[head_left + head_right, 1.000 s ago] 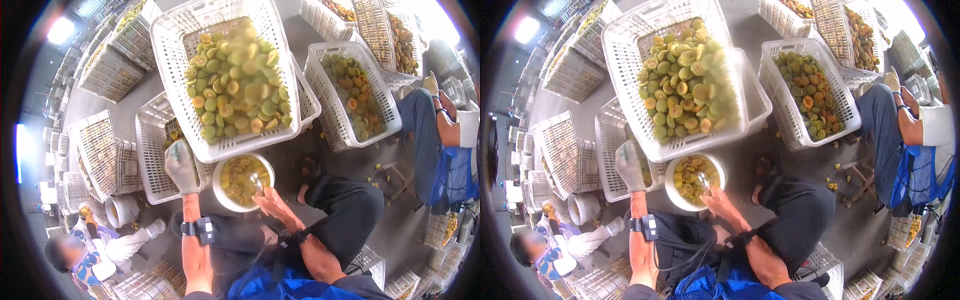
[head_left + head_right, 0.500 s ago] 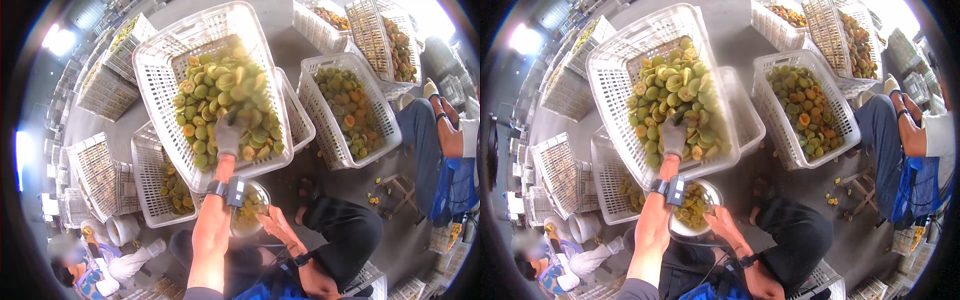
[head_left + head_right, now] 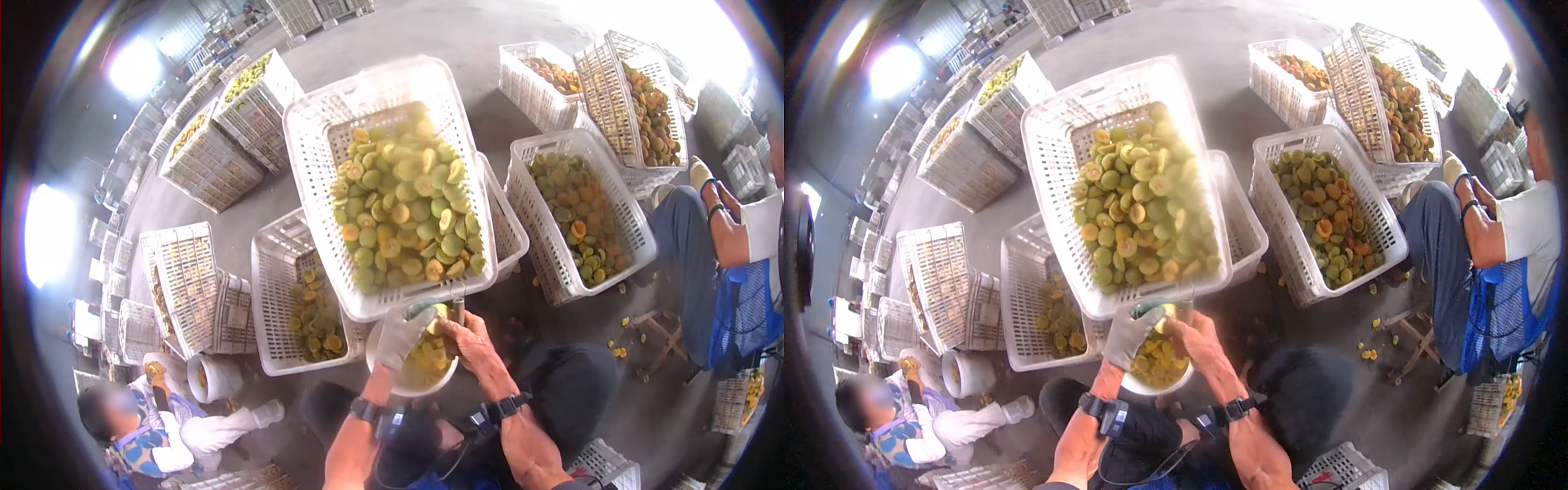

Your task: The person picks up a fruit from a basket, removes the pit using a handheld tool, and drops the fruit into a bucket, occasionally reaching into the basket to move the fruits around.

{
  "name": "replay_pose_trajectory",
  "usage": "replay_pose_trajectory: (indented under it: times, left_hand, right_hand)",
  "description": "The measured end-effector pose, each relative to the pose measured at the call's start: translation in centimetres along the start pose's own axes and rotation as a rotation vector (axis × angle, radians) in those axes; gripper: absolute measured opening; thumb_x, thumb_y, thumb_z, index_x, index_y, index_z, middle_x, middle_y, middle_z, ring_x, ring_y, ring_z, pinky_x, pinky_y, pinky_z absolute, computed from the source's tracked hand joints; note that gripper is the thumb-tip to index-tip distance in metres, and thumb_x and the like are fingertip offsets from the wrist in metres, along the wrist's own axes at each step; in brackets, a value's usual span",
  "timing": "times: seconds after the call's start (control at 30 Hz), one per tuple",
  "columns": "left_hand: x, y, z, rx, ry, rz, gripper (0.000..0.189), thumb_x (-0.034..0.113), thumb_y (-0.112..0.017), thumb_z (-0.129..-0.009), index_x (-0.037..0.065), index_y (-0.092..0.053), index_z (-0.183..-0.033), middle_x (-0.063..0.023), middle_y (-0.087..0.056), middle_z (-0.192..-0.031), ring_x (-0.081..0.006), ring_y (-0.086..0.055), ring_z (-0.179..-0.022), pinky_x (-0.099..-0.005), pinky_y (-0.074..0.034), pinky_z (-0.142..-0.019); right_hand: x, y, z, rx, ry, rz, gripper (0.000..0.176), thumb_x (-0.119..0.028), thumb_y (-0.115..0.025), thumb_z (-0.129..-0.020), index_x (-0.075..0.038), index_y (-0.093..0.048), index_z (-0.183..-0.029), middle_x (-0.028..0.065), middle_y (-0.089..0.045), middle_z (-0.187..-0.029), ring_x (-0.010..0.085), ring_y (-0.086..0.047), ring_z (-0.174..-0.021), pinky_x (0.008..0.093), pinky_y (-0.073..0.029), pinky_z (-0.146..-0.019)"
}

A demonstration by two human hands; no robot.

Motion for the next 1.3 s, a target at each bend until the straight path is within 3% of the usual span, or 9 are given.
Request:
replay_pose_trajectory:
  times: [0.1, 0.17, 0.27, 0.37, 0.47, 0.7, 0.83, 1.03, 1.3]
  left_hand:
    - [-2.1, -1.3, 3.1, 0.224, 0.088, 0.339, 0.026, 0.031, -0.065, -0.099, 0.006, -0.073, -0.102, -0.0003, -0.07, -0.095, -0.0092, -0.063, -0.081, -0.0248, -0.052, -0.067]
    - [-1.6, -2.6, 4.6, 0.395, 0.212, 0.616, 0.036, 0.043, -0.057, -0.103, 0.008, -0.069, -0.101, -0.0004, -0.068, -0.089, -0.0125, -0.062, -0.074, -0.0267, -0.052, -0.065]
    - [-0.7, -2.9, 4.4, 0.474, 0.221, 0.855, 0.04, 0.042, -0.051, -0.106, 0.006, -0.069, -0.103, -0.0038, -0.07, -0.091, -0.0145, -0.067, -0.08, -0.0286, -0.055, -0.07]
    - [-4.0, -1.9, 4.1, 0.487, 0.055, 0.652, 0.041, 0.041, -0.05, -0.107, 0.004, -0.069, -0.105, -0.0042, -0.07, -0.094, -0.0138, -0.067, -0.082, -0.0287, -0.054, -0.072]
    - [-6.1, -0.7, 3.7, 0.454, 0.058, 0.587, 0.044, 0.037, -0.048, -0.108, -0.001, -0.069, -0.106, -0.0094, -0.073, -0.092, -0.0158, -0.068, -0.077, -0.0283, -0.055, -0.07]
    - [-5.9, -0.3, 4.2, 0.453, 0.126, 0.378, 0.043, 0.034, -0.057, -0.103, -0.004, -0.074, -0.089, -0.0105, -0.073, -0.078, -0.0158, -0.066, -0.063, -0.0269, -0.053, -0.063]
    - [-7.6, 1.8, 3.5, 0.221, 0.101, 0.168, 0.042, 0.033, -0.06, -0.101, -0.004, -0.074, -0.085, -0.0102, -0.072, -0.075, -0.0142, -0.065, -0.062, -0.027, -0.052, -0.061]
    - [-5.7, 0.4, 3.5, 0.353, 0.157, 0.522, 0.037, 0.029, -0.061, -0.1, -0.004, -0.072, -0.087, -0.0122, -0.072, -0.075, -0.0179, -0.066, -0.061, -0.0305, -0.055, -0.059]
    - [-8.6, 1.0, 3.2, 0.437, 0.197, 0.466, 0.036, 0.027, -0.062, -0.099, -0.004, -0.073, -0.084, -0.0127, -0.071, -0.073, -0.0184, -0.065, -0.058, -0.031, -0.053, -0.055]
  right_hand:
    - [0.4, -2.1, 2.5, -0.095, -0.123, -0.032, 0.024, -0.027, -0.067, -0.097, -0.004, -0.064, -0.093, 0.0023, -0.064, -0.073, 0.006, -0.047, -0.051, 0.0262, -0.033, -0.044]
    - [0.4, -2.8, 3.2, -0.097, -0.033, 0.318, 0.03, -0.024, -0.069, -0.096, 0.004, -0.063, -0.104, 0.0085, -0.065, -0.072, 0.0137, -0.054, -0.053, 0.0329, -0.04, -0.046]
    - [2.4, -2.0, 3.7, -0.023, 0.281, 0.703, 0.032, -0.026, -0.065, -0.096, 0.006, -0.06, -0.101, 0.0191, -0.066, -0.071, 0.0286, -0.064, -0.057, 0.0439, -0.047, -0.051]
    - [3.9, -0.6, 4.4, -0.041, 0.4, 0.943, 0.026, -0.02, -0.06, -0.093, 0.006, -0.057, -0.097, 0.0281, -0.065, -0.073, 0.0448, -0.067, -0.066, 0.0527, -0.05, -0.059]
    - [4.1, -1.0, 4.7, 0.006, 0.401, 1.19, 0.016, -0.01, -0.056, -0.088, 0.005, -0.055, -0.095, 0.0312, -0.065, -0.076, 0.0502, -0.065, -0.071, 0.055, -0.051, -0.061]
    - [6.8, -1.8, 4.5, -0.076, 0.363, 1.296, 0.017, -0.004, -0.053, -0.086, 0.009, -0.052, -0.096, 0.0336, -0.065, -0.076, 0.0528, -0.065, -0.072, 0.0586, -0.053, -0.064]
    - [8.1, -1.6, 4.6, -0.111, 0.305, 1.158, 0.02, -0.005, -0.054, -0.086, 0.01, -0.05, -0.098, 0.0358, -0.064, -0.079, 0.0539, -0.065, -0.076, 0.0586, -0.053, -0.068]
    - [6.5, -2.6, 5.1, 0.001, 0.306, 1.268, 0.018, -0.006, -0.056, -0.087, 0.008, -0.05, -0.096, 0.0346, -0.064, -0.077, 0.0511, -0.067, -0.076, 0.0576, -0.052, -0.068]
    - [8.4, -2.0, 4.5, -0.006, 0.35, 1.375, 0.013, -0.004, -0.056, -0.088, 0.005, -0.051, -0.095, 0.0305, -0.067, -0.075, 0.0457, -0.069, -0.07, 0.0545, -0.053, -0.061]
Point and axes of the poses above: each hand's wrist, its own z-axis away from the middle knuckle, its own y-axis out of the back of the hand, x = y × z, the point moved 1 cm from there along -z, towards the middle knuckle
